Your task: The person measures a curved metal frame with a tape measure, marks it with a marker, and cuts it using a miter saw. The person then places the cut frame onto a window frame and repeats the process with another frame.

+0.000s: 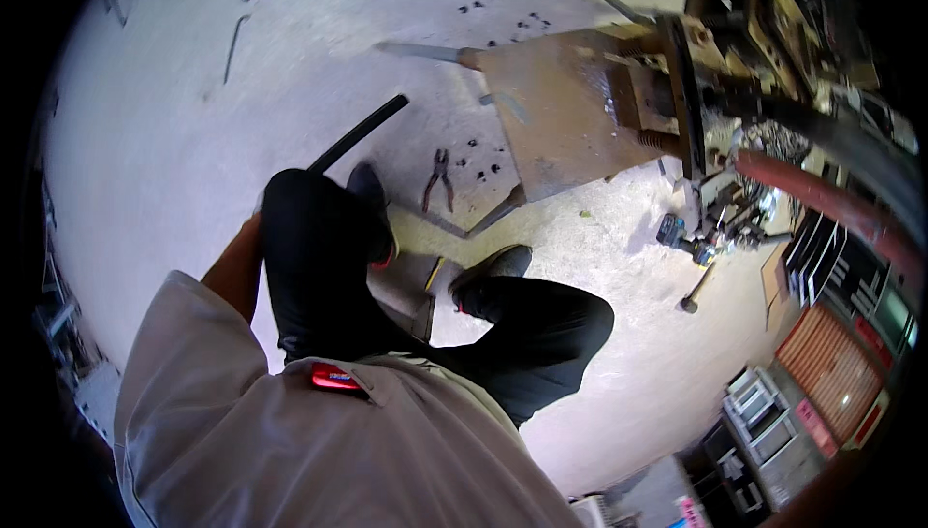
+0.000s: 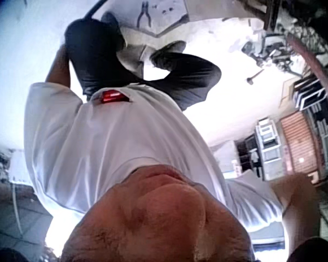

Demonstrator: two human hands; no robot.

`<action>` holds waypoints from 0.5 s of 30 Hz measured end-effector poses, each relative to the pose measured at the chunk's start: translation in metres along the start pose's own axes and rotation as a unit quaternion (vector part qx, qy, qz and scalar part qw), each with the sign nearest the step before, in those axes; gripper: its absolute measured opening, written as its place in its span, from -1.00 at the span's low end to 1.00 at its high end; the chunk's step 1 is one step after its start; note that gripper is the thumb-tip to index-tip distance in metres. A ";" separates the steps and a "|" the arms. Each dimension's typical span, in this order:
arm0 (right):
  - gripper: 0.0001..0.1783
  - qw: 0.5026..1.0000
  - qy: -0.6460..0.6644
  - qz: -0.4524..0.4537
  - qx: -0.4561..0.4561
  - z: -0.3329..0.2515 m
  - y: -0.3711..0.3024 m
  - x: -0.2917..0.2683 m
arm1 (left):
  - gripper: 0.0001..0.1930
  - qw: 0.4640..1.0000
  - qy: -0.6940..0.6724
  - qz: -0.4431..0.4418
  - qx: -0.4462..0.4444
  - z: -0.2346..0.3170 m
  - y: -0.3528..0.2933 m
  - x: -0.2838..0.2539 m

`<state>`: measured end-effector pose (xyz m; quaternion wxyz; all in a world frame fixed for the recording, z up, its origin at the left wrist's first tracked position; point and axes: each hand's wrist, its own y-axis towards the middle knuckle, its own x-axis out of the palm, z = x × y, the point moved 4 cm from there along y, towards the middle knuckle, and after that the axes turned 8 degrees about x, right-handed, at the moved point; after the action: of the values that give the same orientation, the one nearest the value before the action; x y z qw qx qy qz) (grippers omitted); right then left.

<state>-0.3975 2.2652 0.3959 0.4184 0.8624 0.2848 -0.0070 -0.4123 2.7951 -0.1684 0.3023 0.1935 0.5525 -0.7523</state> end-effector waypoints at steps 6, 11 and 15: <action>-0.62 0.993 -0.068 0.072 0.057 0.058 -0.157 -0.024 | -0.55 0.998 0.035 -0.049 0.029 -0.005 0.068 0.053; -0.64 0.981 -0.122 0.111 0.106 0.057 -0.254 -0.032 | -0.56 0.996 0.042 -0.057 0.050 -0.029 0.081 0.082; -0.65 0.973 -0.149 0.124 0.127 0.039 -0.307 -0.039 | -0.56 0.997 0.016 -0.047 0.053 -0.051 0.079 0.100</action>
<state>-0.5739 2.3681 0.1598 0.3408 0.9263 0.1071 -0.1199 -0.4358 2.8025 -0.3036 0.2475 0.1951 0.5251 -0.7906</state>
